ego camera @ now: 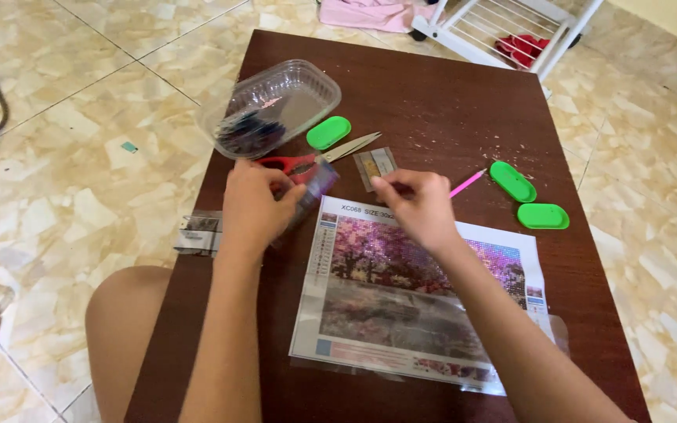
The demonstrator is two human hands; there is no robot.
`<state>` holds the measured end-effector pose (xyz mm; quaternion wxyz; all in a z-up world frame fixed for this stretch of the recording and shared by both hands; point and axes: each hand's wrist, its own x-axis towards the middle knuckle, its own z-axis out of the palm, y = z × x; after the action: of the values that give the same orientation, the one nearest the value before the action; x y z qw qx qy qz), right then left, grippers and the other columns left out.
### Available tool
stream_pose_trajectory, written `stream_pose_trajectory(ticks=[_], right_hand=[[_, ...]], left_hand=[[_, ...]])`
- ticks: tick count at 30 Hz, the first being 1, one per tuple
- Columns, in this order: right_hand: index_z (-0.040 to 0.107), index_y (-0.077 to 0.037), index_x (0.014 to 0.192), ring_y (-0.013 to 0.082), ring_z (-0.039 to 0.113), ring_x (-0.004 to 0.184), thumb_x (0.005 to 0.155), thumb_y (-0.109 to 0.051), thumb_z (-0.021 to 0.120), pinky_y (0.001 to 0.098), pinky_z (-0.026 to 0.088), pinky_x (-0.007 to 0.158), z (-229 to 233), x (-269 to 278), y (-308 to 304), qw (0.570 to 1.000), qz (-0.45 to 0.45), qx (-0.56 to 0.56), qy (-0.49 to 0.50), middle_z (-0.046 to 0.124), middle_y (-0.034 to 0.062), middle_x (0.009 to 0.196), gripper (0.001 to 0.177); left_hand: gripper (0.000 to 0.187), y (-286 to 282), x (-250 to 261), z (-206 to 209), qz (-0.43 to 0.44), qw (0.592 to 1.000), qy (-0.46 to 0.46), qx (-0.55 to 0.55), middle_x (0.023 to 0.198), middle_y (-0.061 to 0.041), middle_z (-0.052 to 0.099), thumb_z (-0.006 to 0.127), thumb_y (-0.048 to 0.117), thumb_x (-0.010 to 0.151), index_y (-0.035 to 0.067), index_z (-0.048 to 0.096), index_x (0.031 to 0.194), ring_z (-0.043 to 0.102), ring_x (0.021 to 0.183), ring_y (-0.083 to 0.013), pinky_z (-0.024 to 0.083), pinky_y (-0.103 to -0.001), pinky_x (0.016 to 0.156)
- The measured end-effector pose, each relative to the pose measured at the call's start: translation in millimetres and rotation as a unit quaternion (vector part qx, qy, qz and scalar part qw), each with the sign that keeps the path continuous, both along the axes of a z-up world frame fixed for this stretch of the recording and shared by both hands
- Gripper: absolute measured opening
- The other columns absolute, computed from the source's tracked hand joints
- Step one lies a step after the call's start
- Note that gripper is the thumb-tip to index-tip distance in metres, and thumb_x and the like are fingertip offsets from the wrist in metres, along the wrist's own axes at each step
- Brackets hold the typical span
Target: Preparing and working on a diamond painting by opening bags of beads and sorting them into trays.
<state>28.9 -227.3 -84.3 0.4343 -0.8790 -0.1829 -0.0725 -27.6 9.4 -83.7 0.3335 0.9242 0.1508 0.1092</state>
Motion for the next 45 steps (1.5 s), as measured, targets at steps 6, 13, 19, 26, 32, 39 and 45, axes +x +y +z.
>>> stream_pose_trajectory(ticks=[6,13,19,26,32,39,45], right_hand=[[0.080,-0.013,0.082,0.0177,0.071,0.066,0.088,-0.018,0.074,0.0321,0.057,0.067,18,-34,24,0.998,0.010,0.053,0.018,0.073,0.0073,0.064,0.010],[0.080,-0.013,0.081,0.0173,0.073,0.067,0.086,-0.016,0.073,0.0323,0.058,0.068,21,-85,1,0.997,-0.010,0.057,0.050,0.074,0.0070,0.064,0.009],[0.080,-0.007,0.079,0.0207,0.072,0.063,0.087,-0.018,0.073,0.0334,0.058,0.065,12,-106,-15,0.993,-0.008,0.095,0.074,0.073,0.0111,0.061,0.015],[0.079,-0.007,0.079,0.0179,0.073,0.064,0.090,-0.018,0.072,0.0318,0.058,0.065,24,-119,-26,0.991,-0.018,0.116,0.066,0.073,0.0092,0.062,0.017],[0.079,-0.007,0.079,0.0135,0.067,0.059,0.089,-0.016,0.073,0.0263,0.055,0.059,23,-126,-32,0.986,-0.028,0.153,0.062,0.072,0.0092,0.059,0.016],[0.076,0.001,0.096,0.0203,0.069,0.073,0.090,-0.009,0.070,0.0307,0.058,0.070,28,-154,-24,0.937,-0.016,0.314,0.153,0.074,0.0158,0.077,0.013],[0.066,0.001,0.085,0.0202,0.063,0.077,0.078,0.004,0.075,0.0322,0.054,0.073,7,-169,-29,0.869,0.031,0.466,0.165,0.061,0.0067,0.076,0.012]], left_hand=[[0.023,3,16,-10,-0.039,0.977,0.125,0.167,0.117,-0.015,0.055,0.077,0.044,0.080,0.027,0.080,0.095,0.048,0.120,-0.0368,0.036,-0.043,0.101],[0.039,-14,31,-2,-0.010,0.962,0.230,0.148,0.128,-0.024,0.052,0.083,0.044,0.077,0.021,0.078,0.107,0.048,0.124,-0.0440,0.034,-0.044,0.107],[0.038,-20,24,2,-0.001,0.973,0.174,0.149,0.119,-0.023,0.060,0.077,0.029,0.080,0.007,0.072,0.111,0.049,0.122,-0.0411,0.029,-0.050,0.107],[0.041,-21,28,-12,-0.029,0.976,0.134,0.170,0.124,-0.020,0.057,0.076,0.028,0.080,0.005,0.067,0.114,0.054,0.119,-0.0372,0.024,-0.055,0.111],[0.036,-23,7,21,0.002,0.992,0.039,0.121,0.125,-0.021,0.053,0.075,0.026,0.084,0.002,0.067,0.109,0.062,0.111,-0.0396,0.024,-0.054,0.112],[0.041,-65,-86,85,-0.050,0.902,0.044,-0.426,0.089,-0.024,0.068,0.072,0.026,0.088,-0.008,0.069,0.109,0.070,0.070,-0.0354,0.059,-0.047,0.056],[0.050,-129,-98,37,-0.089,0.802,0.083,-0.584,0.090,-0.015,0.064,0.088,0.017,0.070,-0.010,0.067,0.108,0.061,0.072,-0.0242,0.052,-0.036,0.060]])
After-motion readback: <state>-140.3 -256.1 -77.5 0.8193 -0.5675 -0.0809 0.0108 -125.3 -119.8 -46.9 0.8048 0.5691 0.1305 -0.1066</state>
